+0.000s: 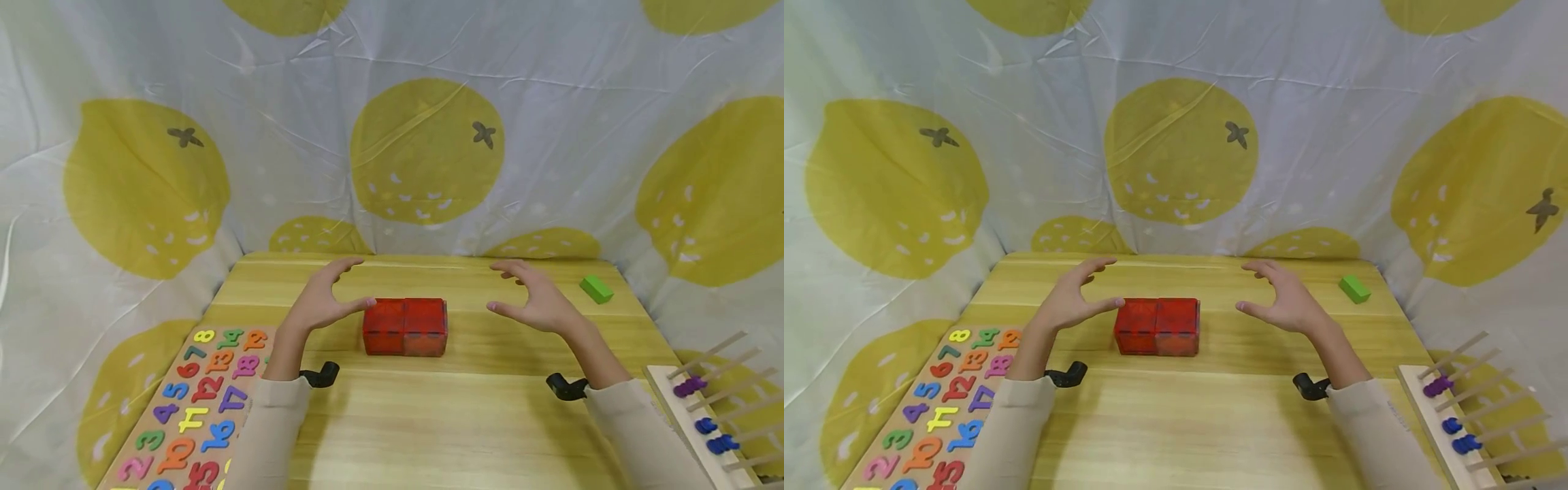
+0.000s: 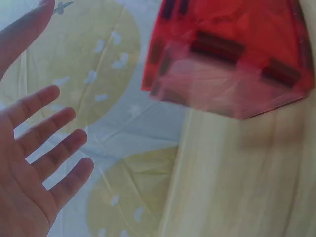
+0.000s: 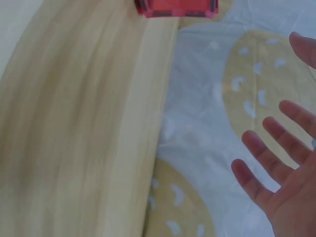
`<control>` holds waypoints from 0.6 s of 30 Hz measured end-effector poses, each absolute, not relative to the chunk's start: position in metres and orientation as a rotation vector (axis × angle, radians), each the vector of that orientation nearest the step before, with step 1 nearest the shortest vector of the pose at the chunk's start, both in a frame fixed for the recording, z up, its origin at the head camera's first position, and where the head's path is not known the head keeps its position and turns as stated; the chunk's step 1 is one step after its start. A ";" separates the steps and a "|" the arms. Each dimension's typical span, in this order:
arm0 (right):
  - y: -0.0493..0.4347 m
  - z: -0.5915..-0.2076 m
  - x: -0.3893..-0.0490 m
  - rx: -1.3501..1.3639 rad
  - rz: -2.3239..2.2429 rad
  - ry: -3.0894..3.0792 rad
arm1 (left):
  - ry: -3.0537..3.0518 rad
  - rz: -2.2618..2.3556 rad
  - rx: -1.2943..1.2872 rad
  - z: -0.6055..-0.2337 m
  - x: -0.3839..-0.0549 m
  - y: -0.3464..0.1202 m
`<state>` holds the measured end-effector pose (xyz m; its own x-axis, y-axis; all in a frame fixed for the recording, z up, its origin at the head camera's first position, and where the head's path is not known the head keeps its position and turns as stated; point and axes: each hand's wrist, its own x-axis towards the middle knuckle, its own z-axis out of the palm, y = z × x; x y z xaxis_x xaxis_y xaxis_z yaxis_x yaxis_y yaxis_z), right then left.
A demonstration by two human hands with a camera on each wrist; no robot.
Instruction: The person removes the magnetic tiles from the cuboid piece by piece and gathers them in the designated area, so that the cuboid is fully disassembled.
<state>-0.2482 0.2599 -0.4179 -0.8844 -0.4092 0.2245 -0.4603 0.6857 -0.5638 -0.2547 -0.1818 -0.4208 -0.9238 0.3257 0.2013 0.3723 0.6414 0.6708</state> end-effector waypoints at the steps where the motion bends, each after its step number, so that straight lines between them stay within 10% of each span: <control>1: 0.258 -0.420 -0.248 0.729 0.984 -2.806 | -2.781 -1.186 -0.616 -0.424 -0.254 -0.180; 18: 0.216 -0.447 -0.236 0.872 1.160 -2.724 | -2.791 -1.437 -0.770 -0.468 -0.253 -0.159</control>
<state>-0.2364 0.2157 -0.4473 -0.8391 -0.4775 0.2606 -0.5188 0.5585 -0.6472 -0.2532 -0.1592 -0.4681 -0.8828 0.4505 0.1334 0.3703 0.4925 0.7876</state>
